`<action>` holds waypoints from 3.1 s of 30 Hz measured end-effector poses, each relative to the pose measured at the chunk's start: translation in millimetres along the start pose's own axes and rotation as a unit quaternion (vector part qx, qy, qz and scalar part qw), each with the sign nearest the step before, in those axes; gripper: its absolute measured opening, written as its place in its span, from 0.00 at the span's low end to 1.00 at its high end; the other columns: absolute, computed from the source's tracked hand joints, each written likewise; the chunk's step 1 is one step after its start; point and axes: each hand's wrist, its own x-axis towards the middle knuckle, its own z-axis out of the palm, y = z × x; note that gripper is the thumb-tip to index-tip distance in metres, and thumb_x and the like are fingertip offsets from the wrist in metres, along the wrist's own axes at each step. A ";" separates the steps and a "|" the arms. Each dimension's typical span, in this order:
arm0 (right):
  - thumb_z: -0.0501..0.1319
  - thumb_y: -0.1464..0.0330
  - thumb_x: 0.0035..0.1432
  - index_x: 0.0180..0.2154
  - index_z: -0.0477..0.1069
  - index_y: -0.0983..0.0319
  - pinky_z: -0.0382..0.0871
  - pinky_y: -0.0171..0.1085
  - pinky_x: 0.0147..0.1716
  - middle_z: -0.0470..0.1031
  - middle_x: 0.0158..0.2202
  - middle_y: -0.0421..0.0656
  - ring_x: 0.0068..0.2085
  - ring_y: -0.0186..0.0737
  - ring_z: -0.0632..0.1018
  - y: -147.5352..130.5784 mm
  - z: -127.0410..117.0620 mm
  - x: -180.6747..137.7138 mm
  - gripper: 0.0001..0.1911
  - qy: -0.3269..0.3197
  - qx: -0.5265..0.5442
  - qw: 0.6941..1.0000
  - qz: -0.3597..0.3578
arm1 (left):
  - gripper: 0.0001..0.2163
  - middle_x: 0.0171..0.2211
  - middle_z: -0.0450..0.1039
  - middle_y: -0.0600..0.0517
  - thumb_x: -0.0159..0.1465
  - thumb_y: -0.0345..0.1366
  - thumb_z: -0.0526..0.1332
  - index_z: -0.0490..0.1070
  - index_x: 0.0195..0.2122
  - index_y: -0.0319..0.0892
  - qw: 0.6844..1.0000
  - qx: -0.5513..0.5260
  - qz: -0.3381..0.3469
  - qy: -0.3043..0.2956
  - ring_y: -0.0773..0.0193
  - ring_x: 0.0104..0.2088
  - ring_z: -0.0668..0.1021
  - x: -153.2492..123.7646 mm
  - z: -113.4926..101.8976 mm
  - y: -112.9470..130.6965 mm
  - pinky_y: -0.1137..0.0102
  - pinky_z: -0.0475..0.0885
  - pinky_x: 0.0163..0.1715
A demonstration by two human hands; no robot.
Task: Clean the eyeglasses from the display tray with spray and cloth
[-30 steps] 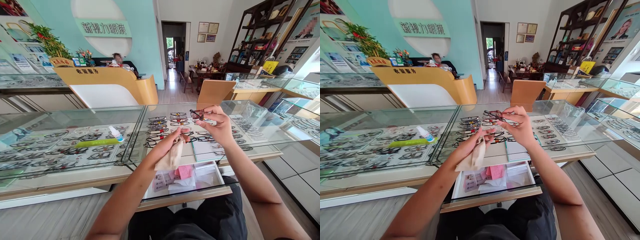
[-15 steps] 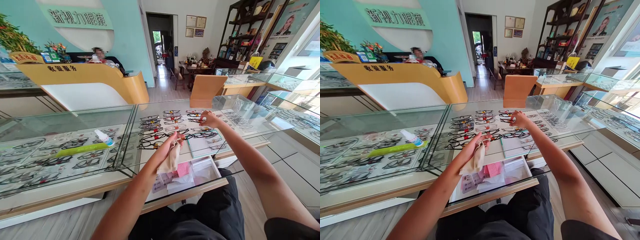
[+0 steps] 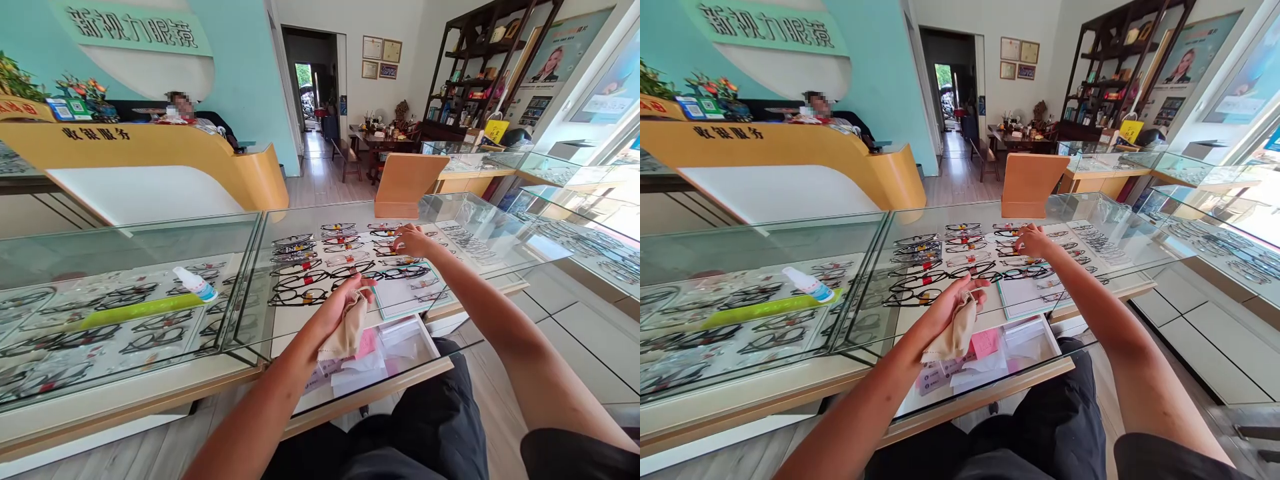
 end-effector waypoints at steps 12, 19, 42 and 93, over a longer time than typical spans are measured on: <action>0.64 0.63 0.71 0.53 0.87 0.52 0.61 0.55 0.64 0.79 0.64 0.52 0.67 0.61 0.71 -15.5 -24.4 8.3 0.15 0.014 -0.075 0.995 0.064 | 0.27 0.32 0.73 0.52 0.62 0.59 0.73 0.81 0.50 0.40 1.000 -0.005 0.003 -0.009 0.72 0.24 0.70 2.9 3.1 1.8 0.76 0.63 0.21; 0.68 0.61 0.72 0.55 0.80 0.60 0.73 0.59 0.65 0.80 0.60 0.49 0.62 0.53 0.79 -38.5 -24.5 36.3 0.15 -0.047 -0.110 0.988 0.098 | 0.27 0.32 0.74 0.52 0.62 0.56 0.74 0.81 0.52 0.40 1.000 -0.003 0.006 -0.002 0.71 0.23 0.69 4.4 -1.2 2.0 0.75 0.62 0.19; 0.55 0.70 0.71 0.50 0.81 0.54 0.77 0.47 0.50 0.86 0.45 0.46 0.47 0.49 0.84 -154.8 -1.7 -38.9 0.17 0.344 0.323 0.870 -0.143 | 0.15 0.31 0.80 0.52 0.53 0.49 0.77 0.82 0.32 0.44 0.922 0.126 0.300 0.210 0.60 0.38 0.80 21.1 -17.3 35.9 0.69 0.72 0.43; 0.82 0.58 0.45 0.29 0.77 0.58 0.67 0.39 0.38 0.80 0.28 0.37 0.32 0.38 0.78 -147.9 12.2 -31.8 0.18 -0.040 0.783 0.620 -0.038 | 0.08 0.40 0.82 0.48 0.73 0.41 0.64 0.83 0.41 0.48 0.624 0.531 0.450 0.356 0.58 0.39 0.80 -15.4 -34.0 63.4 0.68 0.69 0.43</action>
